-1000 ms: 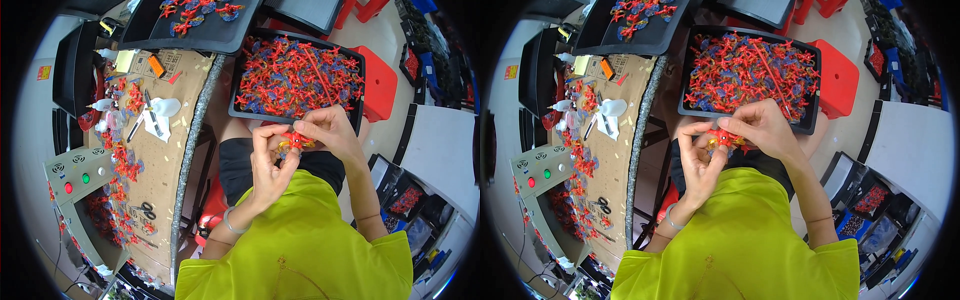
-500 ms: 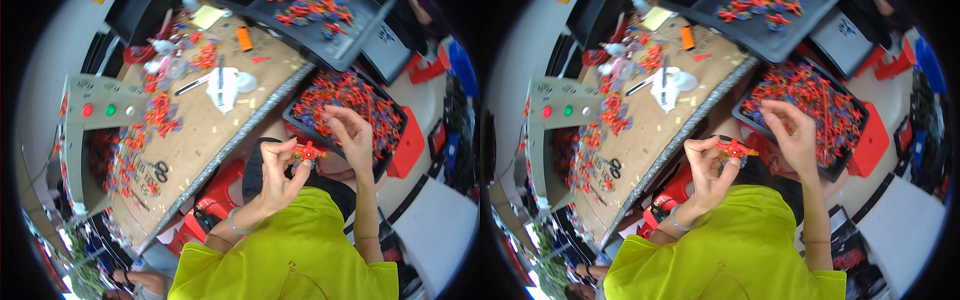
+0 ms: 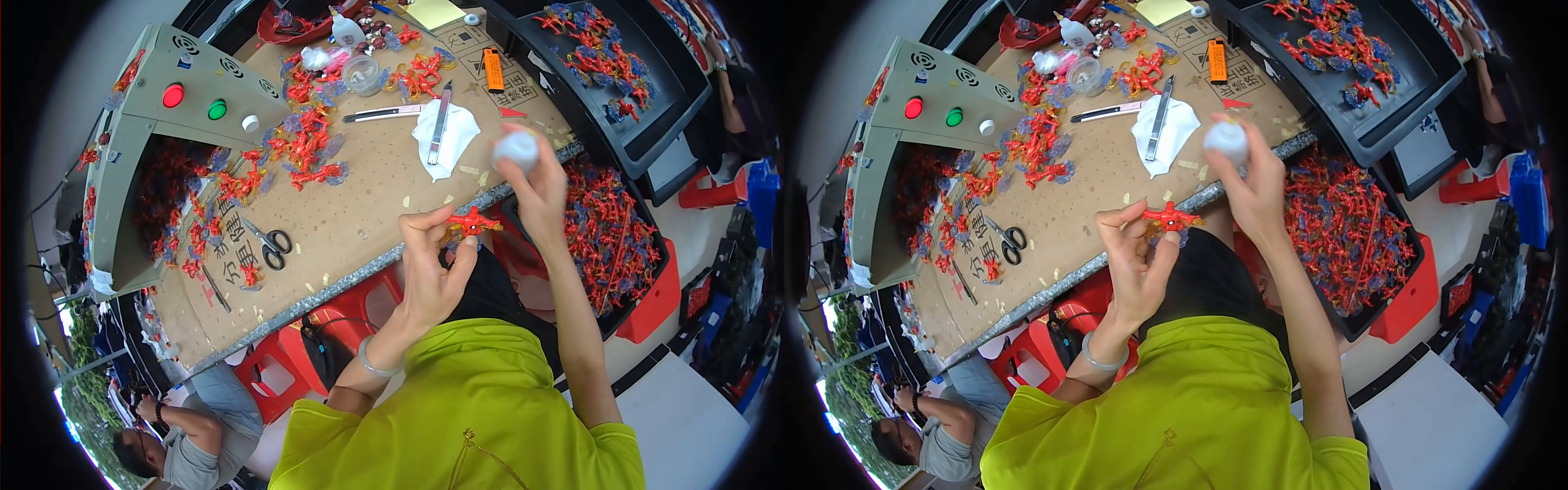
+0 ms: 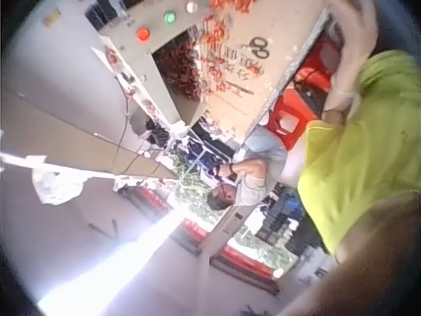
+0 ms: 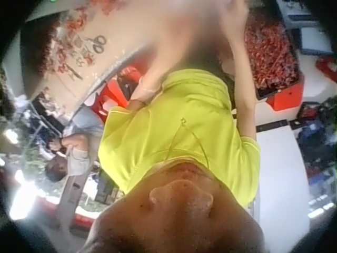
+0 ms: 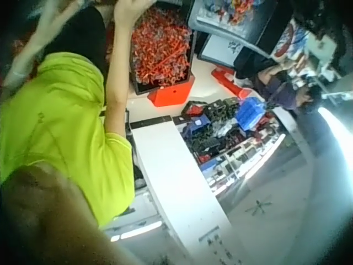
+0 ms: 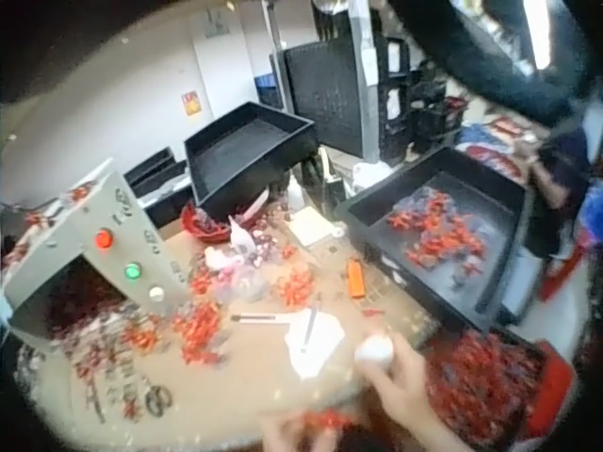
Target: The person assembles small plastic toy figurines by gluing components together with a glue bottle and applying finishing touches with a brush.
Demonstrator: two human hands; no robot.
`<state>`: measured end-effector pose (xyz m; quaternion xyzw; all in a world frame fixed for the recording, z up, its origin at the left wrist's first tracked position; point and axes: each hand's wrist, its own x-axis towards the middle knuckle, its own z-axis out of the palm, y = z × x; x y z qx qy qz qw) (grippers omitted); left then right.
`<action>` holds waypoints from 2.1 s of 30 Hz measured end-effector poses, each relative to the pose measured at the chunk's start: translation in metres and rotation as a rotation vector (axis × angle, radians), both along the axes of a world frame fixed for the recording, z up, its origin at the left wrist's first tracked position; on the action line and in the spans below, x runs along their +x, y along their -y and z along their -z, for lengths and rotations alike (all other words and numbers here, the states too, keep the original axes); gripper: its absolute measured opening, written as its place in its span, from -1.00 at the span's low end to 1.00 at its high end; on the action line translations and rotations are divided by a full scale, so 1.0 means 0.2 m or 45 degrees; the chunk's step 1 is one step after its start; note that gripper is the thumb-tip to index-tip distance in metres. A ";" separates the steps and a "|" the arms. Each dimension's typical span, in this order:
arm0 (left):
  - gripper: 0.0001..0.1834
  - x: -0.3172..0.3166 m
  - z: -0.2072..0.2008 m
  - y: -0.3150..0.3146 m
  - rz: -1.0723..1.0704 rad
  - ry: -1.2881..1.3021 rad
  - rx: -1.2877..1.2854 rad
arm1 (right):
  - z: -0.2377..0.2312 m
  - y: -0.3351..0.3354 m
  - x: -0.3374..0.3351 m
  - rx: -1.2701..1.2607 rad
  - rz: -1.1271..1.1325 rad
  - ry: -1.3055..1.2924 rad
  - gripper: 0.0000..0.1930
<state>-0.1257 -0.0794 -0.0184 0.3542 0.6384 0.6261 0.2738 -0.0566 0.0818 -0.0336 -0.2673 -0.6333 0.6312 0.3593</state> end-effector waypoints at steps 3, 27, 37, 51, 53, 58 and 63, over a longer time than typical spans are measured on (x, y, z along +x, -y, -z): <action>-0.55 0.01 0.04 -0.05 0.022 -0.064 -0.023 | -0.14 0.13 0.20 -0.180 0.118 -0.096 -0.46; -0.51 0.18 0.08 -0.16 0.080 -0.423 0.223 | -0.34 0.41 0.55 1.057 0.509 0.408 -0.49; -0.51 0.18 0.06 -0.16 0.073 -0.502 0.174 | -0.32 0.41 0.53 1.034 0.524 0.424 -0.51; -0.51 0.19 0.05 -0.16 0.026 -0.609 0.121 | -0.35 0.43 0.52 1.107 0.504 0.493 -0.52; -0.51 0.19 0.05 -0.16 0.026 -0.593 0.124 | -0.34 0.43 0.52 1.111 0.510 0.480 -0.52; -0.51 0.19 0.05 -0.16 0.017 -0.591 0.122 | -0.34 0.43 0.52 1.123 0.513 0.452 -0.53; -0.48 0.18 0.05 -0.16 0.056 -0.544 0.119 | -0.34 0.43 0.54 1.106 0.517 0.485 -0.51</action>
